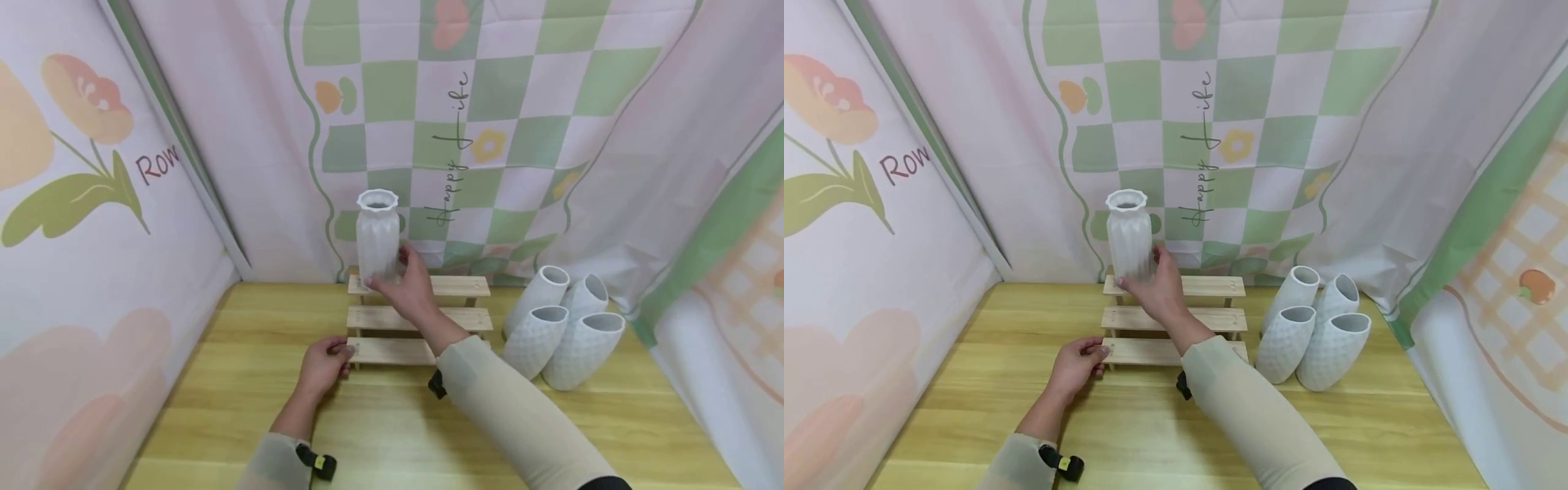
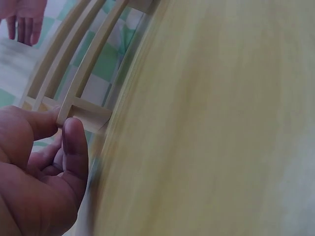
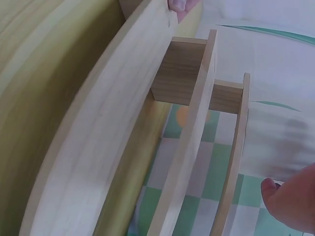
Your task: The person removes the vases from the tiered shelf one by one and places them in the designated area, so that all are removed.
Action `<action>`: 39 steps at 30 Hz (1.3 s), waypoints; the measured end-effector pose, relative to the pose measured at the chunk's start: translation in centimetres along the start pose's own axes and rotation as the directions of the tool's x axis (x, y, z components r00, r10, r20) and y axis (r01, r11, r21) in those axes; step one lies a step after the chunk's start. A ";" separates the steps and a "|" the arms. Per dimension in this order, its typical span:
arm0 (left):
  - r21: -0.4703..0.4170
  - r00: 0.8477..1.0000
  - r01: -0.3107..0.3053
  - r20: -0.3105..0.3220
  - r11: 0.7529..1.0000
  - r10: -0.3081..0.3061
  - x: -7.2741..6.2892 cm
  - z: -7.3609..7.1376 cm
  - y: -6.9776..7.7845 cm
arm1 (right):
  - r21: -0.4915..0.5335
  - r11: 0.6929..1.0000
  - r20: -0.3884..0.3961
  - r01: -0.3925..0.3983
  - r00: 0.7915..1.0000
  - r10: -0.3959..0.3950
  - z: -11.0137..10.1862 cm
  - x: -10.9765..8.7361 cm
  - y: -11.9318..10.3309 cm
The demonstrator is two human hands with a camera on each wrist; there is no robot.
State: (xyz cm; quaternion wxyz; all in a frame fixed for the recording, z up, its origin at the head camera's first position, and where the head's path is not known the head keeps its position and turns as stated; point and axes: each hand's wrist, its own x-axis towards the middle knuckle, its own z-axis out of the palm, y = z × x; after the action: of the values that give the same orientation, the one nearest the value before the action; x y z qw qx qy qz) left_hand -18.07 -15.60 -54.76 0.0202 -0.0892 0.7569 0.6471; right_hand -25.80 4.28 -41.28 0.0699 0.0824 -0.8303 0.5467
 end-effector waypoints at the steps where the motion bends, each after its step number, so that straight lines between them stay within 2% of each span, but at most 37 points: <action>1: -0.001 1.000 -0.002 0.001 1.000 0.002 0.0 0.0 0.0 | -0.004 1.000 0.000 -0.004 1.000 0.004 0.1 0.1 -0.1; 12: -0.009 1.000 -0.001 0.012 1.000 0.001 0.0 -0.1 0.2 | -0.033 0.998 -0.003 -0.062 0.998 0.061 0.7 0.9 -0.2; 30: 0.002 1.000 0.010 0.015 1.000 -0.010 0.0 -0.1 0.2 | -0.062 0.998 -0.039 -0.016 0.999 0.014 1.5 1.3 0.1; 39: 0.011 1.000 0.012 0.004 1.000 -0.012 -0.1 0.1 0.3 | -0.093 0.996 -0.046 -0.010 0.999 0.006 1.6 0.8 0.1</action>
State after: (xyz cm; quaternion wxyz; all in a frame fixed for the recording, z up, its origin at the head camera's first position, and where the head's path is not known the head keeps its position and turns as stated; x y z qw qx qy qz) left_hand -18.02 -15.48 -54.44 0.0261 -0.0924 0.7597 0.6431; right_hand -26.66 2.80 -41.88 0.0906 0.0631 -0.8534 0.5095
